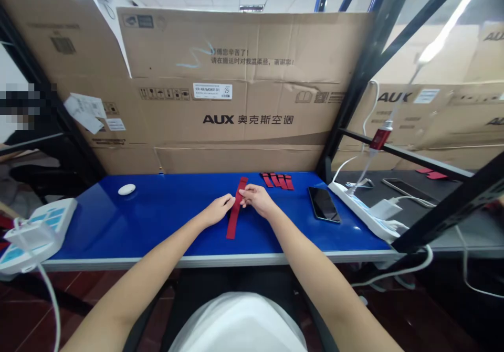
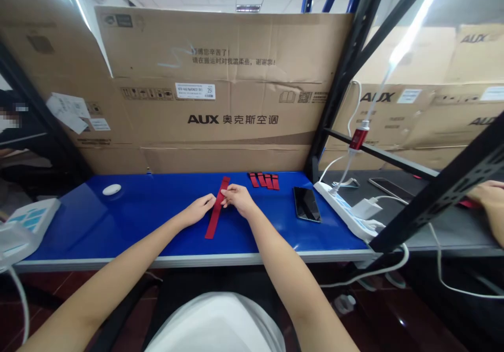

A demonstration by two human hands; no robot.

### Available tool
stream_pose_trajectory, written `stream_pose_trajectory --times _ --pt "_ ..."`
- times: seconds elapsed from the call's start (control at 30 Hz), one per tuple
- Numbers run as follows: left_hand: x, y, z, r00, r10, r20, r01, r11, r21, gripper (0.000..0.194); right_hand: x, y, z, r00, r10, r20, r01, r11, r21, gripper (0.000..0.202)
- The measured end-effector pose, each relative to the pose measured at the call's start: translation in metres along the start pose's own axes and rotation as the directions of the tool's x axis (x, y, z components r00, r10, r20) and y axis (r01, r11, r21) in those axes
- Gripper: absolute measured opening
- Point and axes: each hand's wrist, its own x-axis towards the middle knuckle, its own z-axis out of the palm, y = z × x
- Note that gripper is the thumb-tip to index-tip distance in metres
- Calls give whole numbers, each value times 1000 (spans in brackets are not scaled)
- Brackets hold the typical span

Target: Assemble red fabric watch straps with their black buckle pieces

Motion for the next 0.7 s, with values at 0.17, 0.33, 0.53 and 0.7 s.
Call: stream_pose_trajectory --times 0.17,0.33,0.53,0.7 --pt "2 -8 -2 995 -83 -49 90 981 172 34 7 8 -7 996 -74 -49 55 946 -319 29" --pt "-5 -25 -33 921 -310 -234 389 745 542 28 4 -2 -50 938 -310 -158 -37 362 -932 40" --pt "-21 -46 -61 724 -432 -537 689 475 547 42 5 4 -54 954 -236 -183 -160 115 -980 39" --pt "-17 -34 -54 812 -233 -535 558 576 597 36 -1 4 -30 964 -264 -21 56 279 -959 34"
